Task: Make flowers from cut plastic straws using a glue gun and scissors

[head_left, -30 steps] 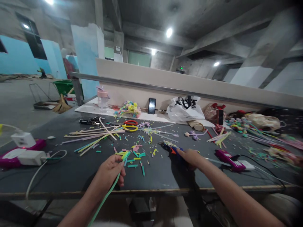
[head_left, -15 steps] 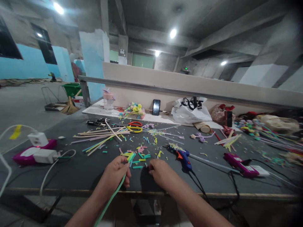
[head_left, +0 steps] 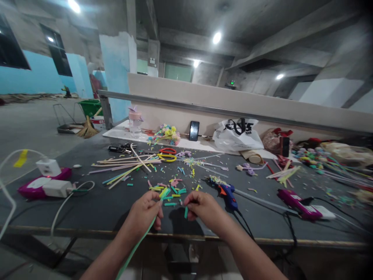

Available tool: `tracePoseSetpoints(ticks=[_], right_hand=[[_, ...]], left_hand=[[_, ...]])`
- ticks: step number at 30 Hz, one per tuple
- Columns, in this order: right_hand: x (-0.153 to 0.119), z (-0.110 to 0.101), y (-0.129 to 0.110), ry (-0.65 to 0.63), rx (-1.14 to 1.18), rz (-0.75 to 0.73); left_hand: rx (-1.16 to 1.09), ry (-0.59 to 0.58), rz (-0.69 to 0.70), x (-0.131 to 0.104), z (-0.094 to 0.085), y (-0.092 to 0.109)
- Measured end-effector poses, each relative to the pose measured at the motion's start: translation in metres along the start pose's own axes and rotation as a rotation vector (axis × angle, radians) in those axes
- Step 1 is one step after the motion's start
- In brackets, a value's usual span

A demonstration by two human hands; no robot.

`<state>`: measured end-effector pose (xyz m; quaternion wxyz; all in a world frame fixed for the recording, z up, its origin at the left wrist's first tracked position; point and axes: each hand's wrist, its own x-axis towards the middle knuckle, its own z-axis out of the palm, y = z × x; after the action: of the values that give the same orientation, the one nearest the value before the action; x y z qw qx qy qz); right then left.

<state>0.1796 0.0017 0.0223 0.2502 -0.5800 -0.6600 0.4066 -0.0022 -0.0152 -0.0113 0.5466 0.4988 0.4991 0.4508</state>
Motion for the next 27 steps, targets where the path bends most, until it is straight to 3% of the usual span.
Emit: tracePoseSetpoints(ticks=[5, 16, 27], right_hand=[[0.01, 0.019, -0.015, 0.085, 0.147, -0.067], [0.023, 0.032, -0.016, 0.351, 0.034, -0.348], [0.029, 0.04, -0.009, 0.414, 0.04, -0.43]], left_hand=[[0.067, -0.018, 0.004, 0.0, -0.001, -0.004], [0.139, -0.048, 0.043, 0.001, -0.003, -0.007], [0.127, -0.049, 0.041, 0.003, -0.002, -0.006]])
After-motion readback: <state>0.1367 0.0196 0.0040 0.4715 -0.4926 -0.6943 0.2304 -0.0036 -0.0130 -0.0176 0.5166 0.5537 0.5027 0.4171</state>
